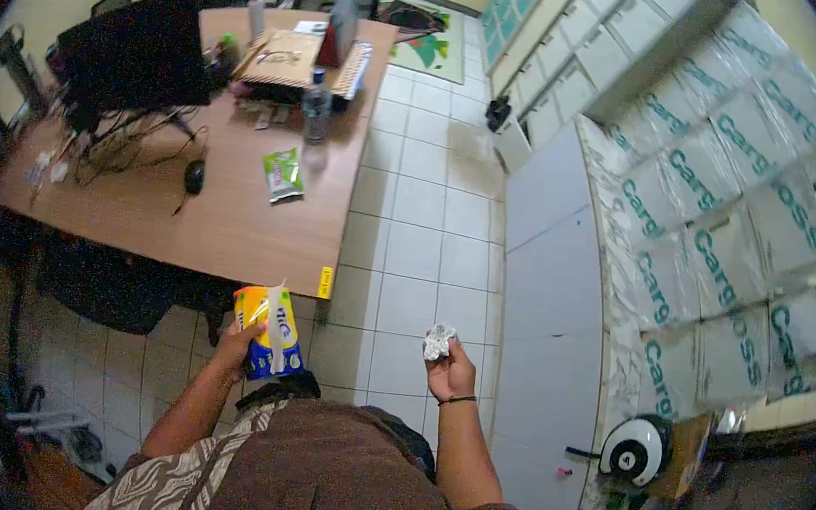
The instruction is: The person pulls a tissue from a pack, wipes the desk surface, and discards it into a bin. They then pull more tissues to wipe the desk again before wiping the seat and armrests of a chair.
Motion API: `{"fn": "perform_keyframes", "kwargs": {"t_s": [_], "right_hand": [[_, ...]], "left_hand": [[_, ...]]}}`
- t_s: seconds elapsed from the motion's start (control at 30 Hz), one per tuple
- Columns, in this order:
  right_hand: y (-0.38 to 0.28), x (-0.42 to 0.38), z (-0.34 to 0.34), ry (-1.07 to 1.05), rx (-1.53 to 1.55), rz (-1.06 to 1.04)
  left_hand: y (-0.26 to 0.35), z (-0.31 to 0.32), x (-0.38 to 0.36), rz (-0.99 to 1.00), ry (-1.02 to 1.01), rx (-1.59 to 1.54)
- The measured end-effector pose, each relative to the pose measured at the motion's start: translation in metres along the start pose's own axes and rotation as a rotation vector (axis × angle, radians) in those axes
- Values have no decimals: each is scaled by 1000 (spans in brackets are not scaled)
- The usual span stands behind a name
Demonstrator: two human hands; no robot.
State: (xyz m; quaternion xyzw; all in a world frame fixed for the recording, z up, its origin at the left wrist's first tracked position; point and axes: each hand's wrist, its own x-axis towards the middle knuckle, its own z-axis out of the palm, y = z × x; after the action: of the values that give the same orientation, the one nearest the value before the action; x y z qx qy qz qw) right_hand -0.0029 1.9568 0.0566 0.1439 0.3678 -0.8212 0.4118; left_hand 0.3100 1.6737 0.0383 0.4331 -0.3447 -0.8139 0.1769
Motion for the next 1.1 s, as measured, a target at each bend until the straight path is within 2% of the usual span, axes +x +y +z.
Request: {"fn": "perform_keyframes", "kwargs": {"t_s": [0.17,0.33,0.4,0.57,0.67,0.87,0.9,0.97,1.0,1.03,1.1], "right_hand": [[-19,-39,-69,1,96,-83],[-29,-82,-131,43,150,-120],[-31,-98,-150,85,188,-138],[-32,-129,-185,186,265,-203],[-31,-144,-199,163,267,-229],[-21,-183,-185,266,322,-324],[-7,-193,-188,257,316,-365],[60,-238,-189,359,426,-299],[27,-216,-191,299,431,-349],[25,-223,-188,239,385,-360],[40,-237,-185,303,348,-428]], "left_hand": [[-32,55,-37,-72,31,75],[-85,99,-61,-129,-90,119],[-94,107,-65,-197,-116,169],[-110,119,-59,-170,-194,253],[-115,123,-58,-170,-235,309],[-117,123,-40,-190,-363,450],[-107,135,-45,-238,-364,480],[-83,148,-71,-275,-400,534],[-108,110,-38,-227,-404,463],[-103,135,-45,-216,-442,361],[-94,120,-36,-445,-418,442]]}}
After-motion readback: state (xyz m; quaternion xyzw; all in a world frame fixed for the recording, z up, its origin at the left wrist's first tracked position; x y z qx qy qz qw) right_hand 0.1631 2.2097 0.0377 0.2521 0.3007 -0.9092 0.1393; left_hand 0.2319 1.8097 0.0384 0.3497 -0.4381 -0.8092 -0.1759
